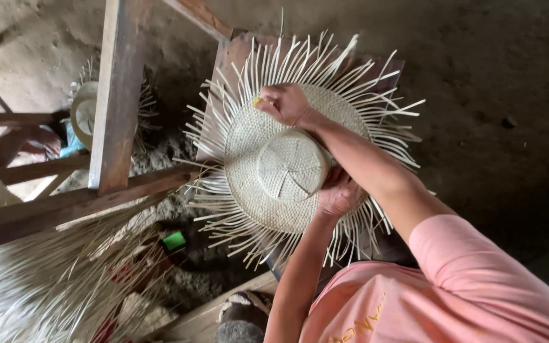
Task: Shaping the crown of a straw hat by spraying it with water and rubbing it with a small tool on a wooden mold.
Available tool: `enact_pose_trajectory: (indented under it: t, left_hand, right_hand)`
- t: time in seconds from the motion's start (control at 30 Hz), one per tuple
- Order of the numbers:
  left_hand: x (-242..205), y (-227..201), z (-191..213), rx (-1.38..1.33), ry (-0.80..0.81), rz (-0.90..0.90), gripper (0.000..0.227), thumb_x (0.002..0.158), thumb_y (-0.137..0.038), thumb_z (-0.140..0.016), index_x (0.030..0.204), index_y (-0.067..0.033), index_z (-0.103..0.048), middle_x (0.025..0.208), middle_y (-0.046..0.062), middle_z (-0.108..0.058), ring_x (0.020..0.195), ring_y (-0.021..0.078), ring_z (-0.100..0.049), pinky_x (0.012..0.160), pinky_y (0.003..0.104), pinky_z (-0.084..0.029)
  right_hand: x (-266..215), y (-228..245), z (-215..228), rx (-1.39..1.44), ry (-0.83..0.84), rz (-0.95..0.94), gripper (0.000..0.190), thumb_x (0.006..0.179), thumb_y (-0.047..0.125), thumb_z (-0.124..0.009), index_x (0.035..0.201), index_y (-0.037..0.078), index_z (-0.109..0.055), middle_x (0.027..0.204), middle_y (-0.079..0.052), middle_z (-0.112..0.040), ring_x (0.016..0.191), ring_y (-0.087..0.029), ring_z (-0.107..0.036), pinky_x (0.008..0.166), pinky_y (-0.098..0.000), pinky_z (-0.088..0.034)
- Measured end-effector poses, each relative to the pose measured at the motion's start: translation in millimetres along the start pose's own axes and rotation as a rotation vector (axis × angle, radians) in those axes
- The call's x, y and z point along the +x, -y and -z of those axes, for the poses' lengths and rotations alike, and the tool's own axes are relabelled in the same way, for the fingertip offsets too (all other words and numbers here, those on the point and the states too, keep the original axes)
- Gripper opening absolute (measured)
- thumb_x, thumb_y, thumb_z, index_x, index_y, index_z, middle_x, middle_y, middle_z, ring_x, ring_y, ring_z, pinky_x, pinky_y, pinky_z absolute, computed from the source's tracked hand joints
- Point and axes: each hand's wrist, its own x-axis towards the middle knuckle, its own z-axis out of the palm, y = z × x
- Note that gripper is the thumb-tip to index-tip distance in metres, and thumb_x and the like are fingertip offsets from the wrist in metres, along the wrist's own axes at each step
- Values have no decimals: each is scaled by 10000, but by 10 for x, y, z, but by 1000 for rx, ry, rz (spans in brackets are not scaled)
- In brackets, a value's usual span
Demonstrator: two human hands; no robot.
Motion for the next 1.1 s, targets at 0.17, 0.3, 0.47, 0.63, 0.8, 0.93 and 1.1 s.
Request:
enact_pose_trajectory:
  t: [0.17,0.3,0.47,0.63,0.8,0.93,1.1]
  left_hand:
    - [-146,31,-101,-44,144,31,258,749,-244,-585,989,-193,-666,1056,43,-590,1033,256,-548,856,348,-458]
    - [-242,18,-111,-84,281,58,331,747,-273,-598,1069,-207,-640,1188,59,-551,1093,279,-502,903,376,-455]
    - [-141,27,-121,5,33,11,148,782,-239,-565,895,-208,-656,897,52,-587,922,273,-583,803,348,-482]
    - [51,-1,65,-11,-14,-6,155,823,-273,-556,883,-196,-676,908,50,-603,940,257,-601,801,336,-496]
    - [17,27,92,-33,23,15,203,798,-241,-575,968,-180,-667,988,70,-610,948,265,-595,798,325,-529]
    - [190,11,331,-56,49,8,188,822,-222,-560,972,-159,-656,968,65,-591,937,262,-584,790,334,-512]
    - [346,-82,457,-152,125,75,331,767,-37,-556,1078,-95,-652,840,43,-626,800,300,-557,659,384,-538]
  right_hand:
    - [-635,207,540,65,-63,-57,143,842,166,-640,788,34,-631,579,-188,-553,538,-407,-572,527,-445,-469]
    - [-1221,-120,707,-9,34,-150,402,890,510,-520,743,154,-635,503,9,-492,451,-205,-512,499,-304,-455]
    - [-290,-377,143,-44,-44,-66,287,924,329,-586,722,129,-551,468,-44,-414,417,-253,-492,454,-342,-420]
    - [-79,-160,218,13,-115,-114,421,972,361,-541,632,125,-464,440,-23,-382,385,-171,-415,416,-282,-351]
    - [-943,-163,667,107,-184,-101,192,837,237,-697,751,81,-627,550,-109,-483,455,-308,-493,445,-358,-391]
    - [-626,-312,607,103,-122,-218,351,923,353,-594,650,136,-553,450,12,-370,409,-124,-342,430,-277,-326]
    - [125,-263,325,-50,-110,-388,379,928,414,-450,616,201,-451,489,80,-398,401,-67,-333,346,-282,-327]
